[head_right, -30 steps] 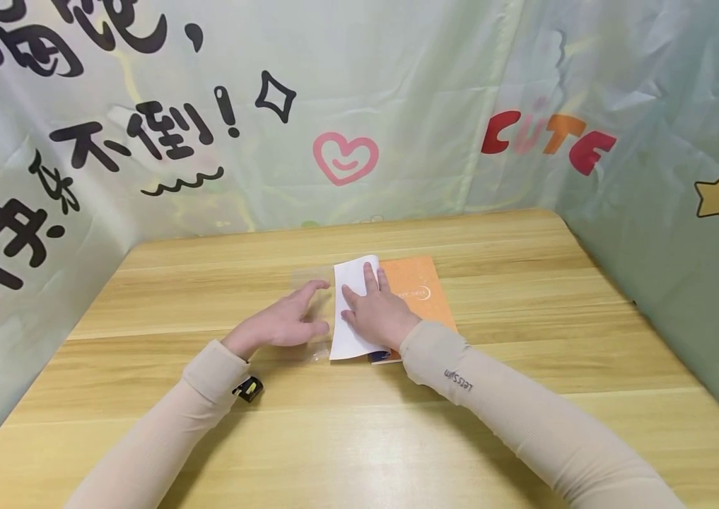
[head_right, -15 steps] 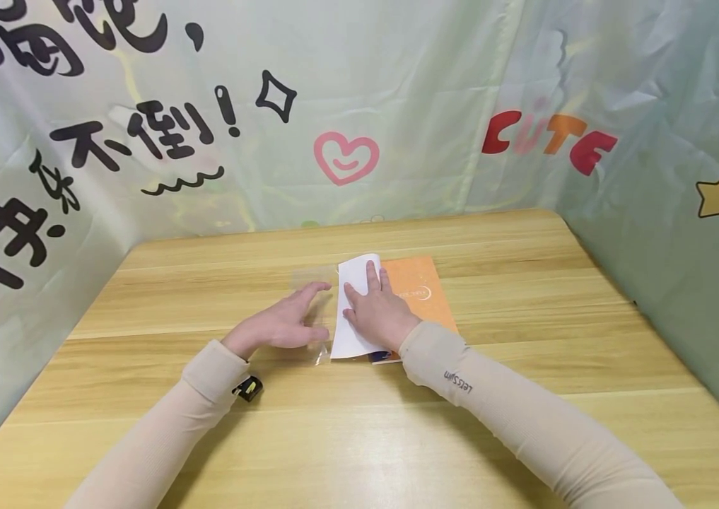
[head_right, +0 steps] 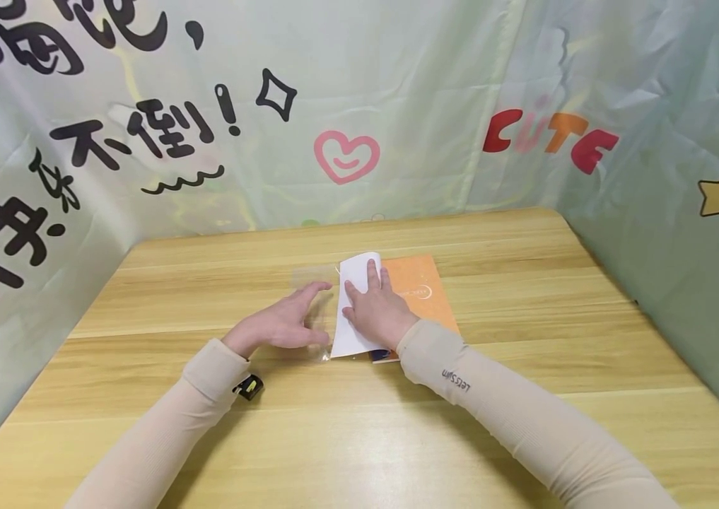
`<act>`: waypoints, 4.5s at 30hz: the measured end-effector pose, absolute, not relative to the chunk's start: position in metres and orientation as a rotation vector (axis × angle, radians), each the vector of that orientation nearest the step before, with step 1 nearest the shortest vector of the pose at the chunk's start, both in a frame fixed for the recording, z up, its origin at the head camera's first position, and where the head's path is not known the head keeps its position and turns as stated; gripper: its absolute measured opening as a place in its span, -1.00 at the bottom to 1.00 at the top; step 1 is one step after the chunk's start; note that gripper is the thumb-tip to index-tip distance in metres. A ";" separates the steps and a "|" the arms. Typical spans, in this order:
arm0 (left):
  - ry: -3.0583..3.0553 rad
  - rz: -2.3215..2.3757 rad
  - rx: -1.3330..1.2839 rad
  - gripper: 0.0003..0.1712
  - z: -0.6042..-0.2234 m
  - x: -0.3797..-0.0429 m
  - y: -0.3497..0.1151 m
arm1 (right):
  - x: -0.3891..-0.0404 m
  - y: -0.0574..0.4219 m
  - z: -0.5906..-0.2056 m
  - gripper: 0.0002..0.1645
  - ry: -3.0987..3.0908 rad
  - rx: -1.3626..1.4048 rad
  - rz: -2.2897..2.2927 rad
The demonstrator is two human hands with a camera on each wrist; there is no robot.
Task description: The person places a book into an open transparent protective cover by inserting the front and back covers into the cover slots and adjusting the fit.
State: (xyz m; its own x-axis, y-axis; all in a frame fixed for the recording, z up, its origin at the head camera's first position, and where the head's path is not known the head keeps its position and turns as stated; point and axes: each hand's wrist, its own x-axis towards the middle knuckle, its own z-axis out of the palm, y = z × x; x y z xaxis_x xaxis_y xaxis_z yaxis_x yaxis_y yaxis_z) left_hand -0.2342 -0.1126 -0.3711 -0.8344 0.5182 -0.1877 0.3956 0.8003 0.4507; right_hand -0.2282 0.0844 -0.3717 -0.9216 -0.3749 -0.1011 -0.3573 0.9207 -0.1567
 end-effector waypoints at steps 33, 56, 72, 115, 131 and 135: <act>2.722 0.404 0.762 0.01 -0.374 -0.239 -0.121 | -0.226 0.073 -0.372 -0.36 3.015 -0.633 -0.070; 2.758 0.346 0.690 0.06 -0.376 -0.229 -0.128 | -0.227 0.060 -0.373 -0.40 3.040 -0.640 -0.024; 2.738 0.379 0.702 0.07 -0.377 -0.231 -0.134 | -0.226 0.050 -0.376 -0.29 3.070 -0.734 -0.035; 2.707 0.461 0.717 0.10 -0.375 -0.232 -0.143 | -0.261 0.148 -0.369 0.17 2.349 -0.984 -0.953; 2.684 0.473 0.702 0.10 -0.373 -0.234 -0.144 | -0.259 0.142 -0.371 0.30 2.414 -0.894 -0.969; 2.680 0.466 0.695 0.11 -0.373 -0.233 -0.143 | -0.258 0.140 -0.369 0.32 2.471 -0.838 -0.892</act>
